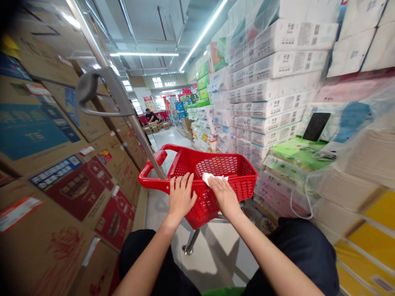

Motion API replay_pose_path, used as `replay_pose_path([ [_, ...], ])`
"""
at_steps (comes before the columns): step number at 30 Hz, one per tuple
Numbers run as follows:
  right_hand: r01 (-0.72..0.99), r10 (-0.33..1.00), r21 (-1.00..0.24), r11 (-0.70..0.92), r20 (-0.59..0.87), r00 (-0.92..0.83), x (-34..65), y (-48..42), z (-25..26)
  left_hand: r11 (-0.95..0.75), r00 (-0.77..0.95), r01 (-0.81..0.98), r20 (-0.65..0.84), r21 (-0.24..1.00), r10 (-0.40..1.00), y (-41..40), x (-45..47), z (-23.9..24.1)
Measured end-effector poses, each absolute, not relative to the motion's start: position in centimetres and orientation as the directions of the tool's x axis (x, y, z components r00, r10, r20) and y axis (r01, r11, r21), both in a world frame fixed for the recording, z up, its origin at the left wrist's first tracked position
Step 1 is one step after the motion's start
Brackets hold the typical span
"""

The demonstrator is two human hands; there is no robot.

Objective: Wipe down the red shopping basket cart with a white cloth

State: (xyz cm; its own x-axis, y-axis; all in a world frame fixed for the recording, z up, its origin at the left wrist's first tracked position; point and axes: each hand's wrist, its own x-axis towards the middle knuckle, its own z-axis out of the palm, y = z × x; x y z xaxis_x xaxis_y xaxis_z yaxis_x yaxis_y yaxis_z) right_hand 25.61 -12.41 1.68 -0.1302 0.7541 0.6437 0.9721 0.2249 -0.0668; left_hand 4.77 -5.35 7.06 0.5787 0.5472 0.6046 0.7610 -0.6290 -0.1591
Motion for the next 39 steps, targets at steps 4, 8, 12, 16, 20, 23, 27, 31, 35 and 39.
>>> replay_pose_path([
  [4, 0.990, 0.772, -0.079, 0.113, 0.634, -0.037, 30.4, -13.8, 0.7, -0.618, 0.568, 0.770, 0.610, -0.157, 0.553, -5.4, 5.4, 7.1],
  [8, 0.994, 0.772, -0.101, 0.045, 0.635, 0.029, 32.8, -13.7, 0.1, -0.607, 0.553, 0.781, 0.616, -0.149, 0.561, -5.4, 6.5, 7.0],
  [12, 0.987, 0.766, -0.143, 0.078, 0.642, 0.033, 31.6, -12.1, 0.8, -0.591, 0.533, 0.795, 0.625, -0.139, 0.570, -5.2, 7.8, 6.9],
  [16, 0.957, 0.755, -0.194, 0.213, 0.654, -0.036, 27.4, -9.7, 2.6, -0.589, 0.527, 0.797, 0.632, -0.135, 0.569, -4.7, 8.7, 7.0],
  [20, 0.910, 0.729, -0.226, 0.347, 0.676, -0.110, 23.3, -7.8, 4.4, -0.602, 0.523, 0.790, 0.639, -0.115, 0.564, -3.9, 9.0, 7.1],
  [23, 0.893, 0.728, -0.228, 0.389, 0.670, -0.145, 22.9, -7.0, 4.9, -0.615, 0.528, 0.781, 0.637, -0.105, 0.562, -3.3, 8.8, 7.2],
  [27, 0.910, 0.760, -0.221, 0.352, 0.635, -0.139, 26.0, -6.5, 4.6, -0.614, 0.549, 0.778, 0.620, -0.133, 0.561, -2.4, 8.3, 7.3],
  [31, 0.935, 0.786, -0.213, 0.282, 0.611, -0.098, 30.7, -6.2, 3.7, -0.589, 0.538, 0.795, 0.616, -0.144, 0.575, -1.7, 8.1, 7.3],
  [35, 0.952, 0.802, -0.206, 0.225, 0.595, -0.060, 34.8, -6.5, 3.2, -0.582, 0.540, 0.799, 0.607, -0.152, 0.583, -1.3, 8.0, 7.3],
  [39, 0.963, 0.824, -0.215, 0.161, 0.567, -0.011, 36.2, -6.8, 3.8, -0.571, 0.525, 0.810, 0.605, -0.137, 0.599, -1.4, 8.3, 7.3],
])
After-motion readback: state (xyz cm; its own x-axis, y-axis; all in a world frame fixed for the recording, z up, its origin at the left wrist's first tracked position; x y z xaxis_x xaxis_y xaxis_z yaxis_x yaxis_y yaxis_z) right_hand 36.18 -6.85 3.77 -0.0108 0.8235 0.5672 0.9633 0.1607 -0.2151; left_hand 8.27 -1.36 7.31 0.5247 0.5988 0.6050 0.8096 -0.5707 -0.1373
